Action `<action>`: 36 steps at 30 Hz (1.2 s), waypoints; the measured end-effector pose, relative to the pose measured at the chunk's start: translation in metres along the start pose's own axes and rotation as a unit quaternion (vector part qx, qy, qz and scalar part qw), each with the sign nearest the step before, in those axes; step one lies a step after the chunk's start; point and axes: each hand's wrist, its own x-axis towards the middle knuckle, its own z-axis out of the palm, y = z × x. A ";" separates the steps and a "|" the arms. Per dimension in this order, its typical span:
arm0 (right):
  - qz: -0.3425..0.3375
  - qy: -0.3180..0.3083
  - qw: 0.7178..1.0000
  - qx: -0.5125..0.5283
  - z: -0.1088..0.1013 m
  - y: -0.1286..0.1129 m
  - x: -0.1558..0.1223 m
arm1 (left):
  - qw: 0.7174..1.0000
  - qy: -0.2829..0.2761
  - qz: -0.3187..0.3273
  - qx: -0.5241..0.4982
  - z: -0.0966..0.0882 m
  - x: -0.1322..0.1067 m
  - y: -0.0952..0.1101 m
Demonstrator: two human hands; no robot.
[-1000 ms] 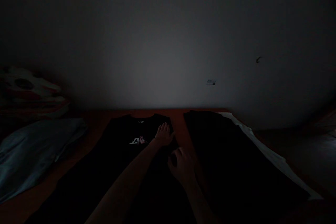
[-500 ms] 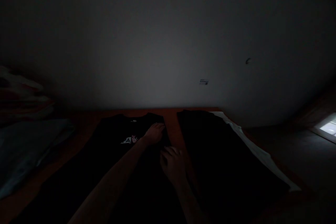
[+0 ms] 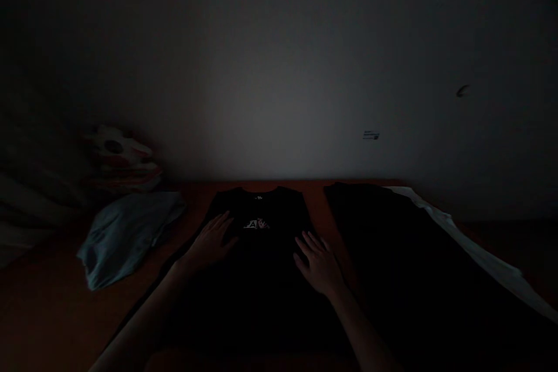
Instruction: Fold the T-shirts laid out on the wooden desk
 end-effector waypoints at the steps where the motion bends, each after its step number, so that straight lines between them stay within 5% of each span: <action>1: 0.002 -0.010 1.000 -0.004 0.000 0.000 0.000 | 1.000 -0.007 -0.021 0.014 0.000 -0.017 -0.014; 5: -0.012 -0.044 0.999 -0.014 0.002 0.003 0.000 | 0.998 -0.031 -0.042 0.024 0.008 -0.065 -0.042; 8: -0.016 -0.056 0.998 -0.025 0.005 0.004 0.000 | 0.999 -0.023 -0.047 0.009 0.002 -0.071 -0.037; 11: -0.026 -0.043 0.998 -0.024 0.004 0.008 -0.006 | 0.998 -0.037 -0.046 -0.026 -0.024 -0.076 -0.024; 16: -0.013 -0.004 0.999 0.034 -0.009 0.026 -0.054 | 0.995 -0.056 -0.058 -0.062 -0.071 -0.138 -0.014; 19: 0.018 -0.024 0.998 0.059 -0.012 0.037 -0.093 | 0.995 -0.034 -0.086 -0.022 -0.072 -0.186 -0.014; 22: 0.010 -0.030 0.998 0.045 -0.009 0.043 -0.115 | 0.996 -0.007 -0.085 0.011 -0.058 -0.210 -0.013; 25: 0.003 -0.042 0.999 0.023 -0.008 0.046 -0.109 | 0.997 -0.010 -0.073 0.023 -0.046 -0.199 -0.014; 31: -0.009 -0.028 0.999 -0.025 -0.018 0.052 -0.065 | 0.997 -0.037 -0.065 0.003 -0.041 -0.139 -0.026; 36: -0.015 -0.040 0.998 0.034 -0.035 0.055 -0.080 | 0.996 -0.056 -0.069 -0.014 -0.057 -0.148 -0.022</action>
